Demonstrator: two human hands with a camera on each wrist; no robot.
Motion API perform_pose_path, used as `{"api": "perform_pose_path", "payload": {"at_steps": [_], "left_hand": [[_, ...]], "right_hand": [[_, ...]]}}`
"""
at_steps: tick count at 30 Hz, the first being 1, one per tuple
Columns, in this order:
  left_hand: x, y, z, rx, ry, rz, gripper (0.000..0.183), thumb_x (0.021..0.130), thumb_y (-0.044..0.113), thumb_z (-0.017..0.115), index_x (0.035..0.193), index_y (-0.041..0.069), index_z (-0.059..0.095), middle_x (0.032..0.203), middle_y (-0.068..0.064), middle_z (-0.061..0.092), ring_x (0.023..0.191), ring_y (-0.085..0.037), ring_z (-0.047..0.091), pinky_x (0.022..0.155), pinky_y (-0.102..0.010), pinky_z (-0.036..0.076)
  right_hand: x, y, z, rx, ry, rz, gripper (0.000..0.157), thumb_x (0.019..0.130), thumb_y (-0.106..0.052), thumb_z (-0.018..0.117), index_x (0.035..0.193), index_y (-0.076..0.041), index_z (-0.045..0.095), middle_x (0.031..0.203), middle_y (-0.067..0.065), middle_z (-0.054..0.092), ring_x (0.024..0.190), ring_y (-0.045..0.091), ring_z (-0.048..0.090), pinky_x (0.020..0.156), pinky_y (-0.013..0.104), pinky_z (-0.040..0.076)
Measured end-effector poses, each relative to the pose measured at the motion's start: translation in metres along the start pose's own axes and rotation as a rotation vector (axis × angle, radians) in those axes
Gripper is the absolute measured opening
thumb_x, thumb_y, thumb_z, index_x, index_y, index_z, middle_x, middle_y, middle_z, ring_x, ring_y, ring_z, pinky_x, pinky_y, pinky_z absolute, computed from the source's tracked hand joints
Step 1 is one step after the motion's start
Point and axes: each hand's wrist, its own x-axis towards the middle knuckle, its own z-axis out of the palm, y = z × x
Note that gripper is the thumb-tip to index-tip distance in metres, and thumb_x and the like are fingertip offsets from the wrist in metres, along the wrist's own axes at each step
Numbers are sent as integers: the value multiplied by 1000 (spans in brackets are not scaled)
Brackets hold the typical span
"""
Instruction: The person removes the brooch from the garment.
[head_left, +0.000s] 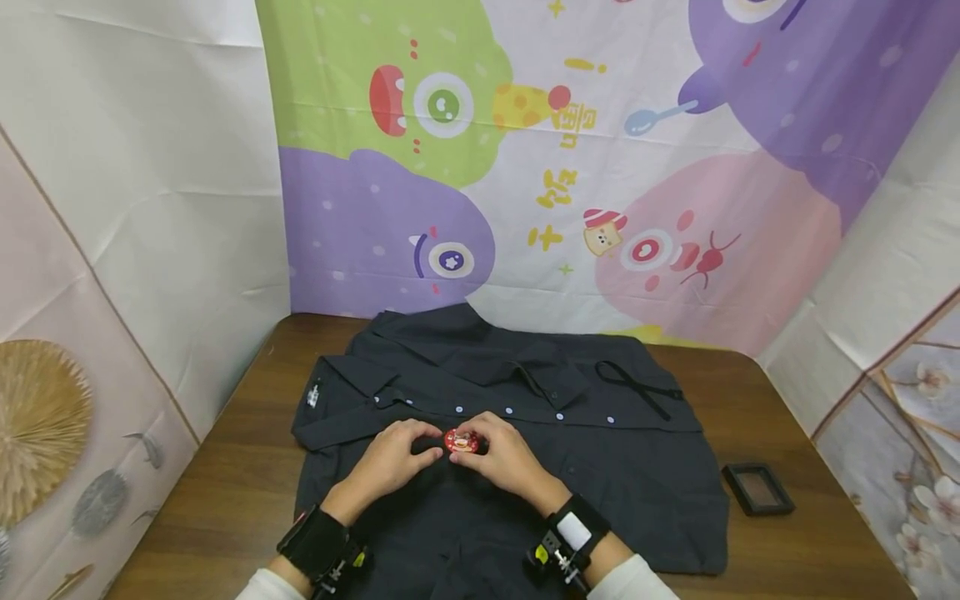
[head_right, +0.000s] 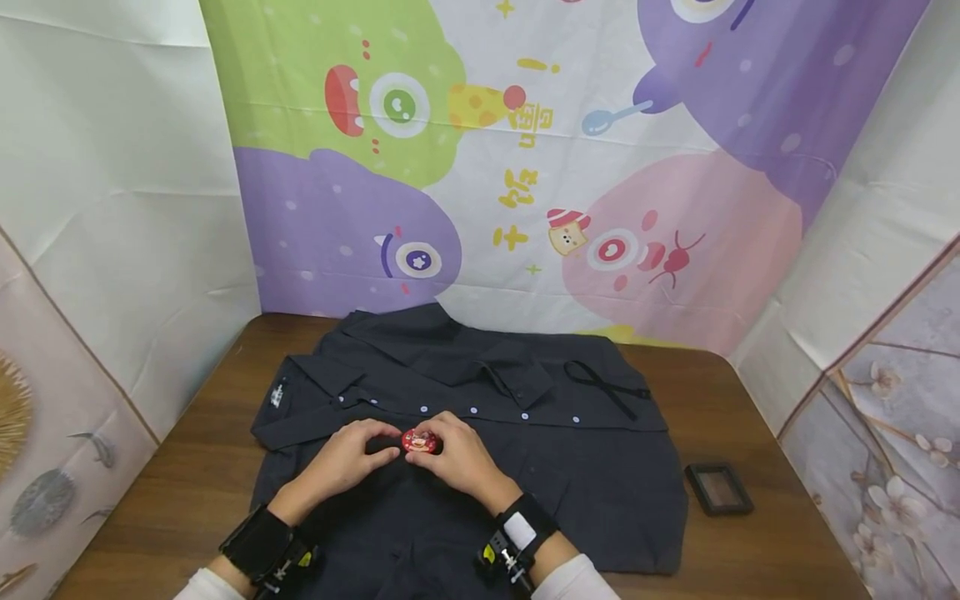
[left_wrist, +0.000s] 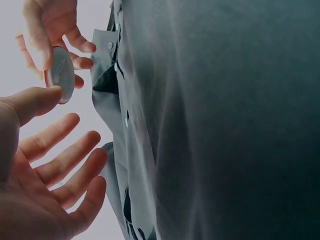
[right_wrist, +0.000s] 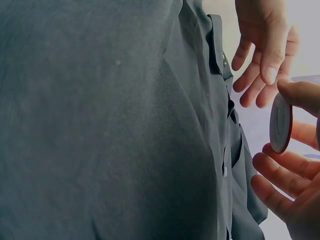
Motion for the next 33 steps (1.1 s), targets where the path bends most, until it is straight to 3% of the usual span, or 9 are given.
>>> {"api": "perform_pose_path", "payload": {"at_steps": [11, 33], "left_hand": [[0, 3, 2, 23, 16, -35, 30, 81, 27, 70, 107, 13, 66, 111, -7, 65, 103, -26, 55, 88, -50, 45], [-2, 5, 0, 52, 7, -47, 27, 81, 26, 69, 105, 12, 66, 110, -8, 64, 107, -30, 53, 90, -54, 42]], "right_hand": [[-1, 1, -7, -34, 14, -14, 30, 75, -31, 76, 100, -18, 67, 101, -2, 64, 92, 10, 58, 81, 36, 51], [-9, 3, -21, -16, 71, 28, 31, 74, -29, 77, 101, -17, 67, 99, -4, 60, 88, 9, 55, 75, 35, 50]]}}
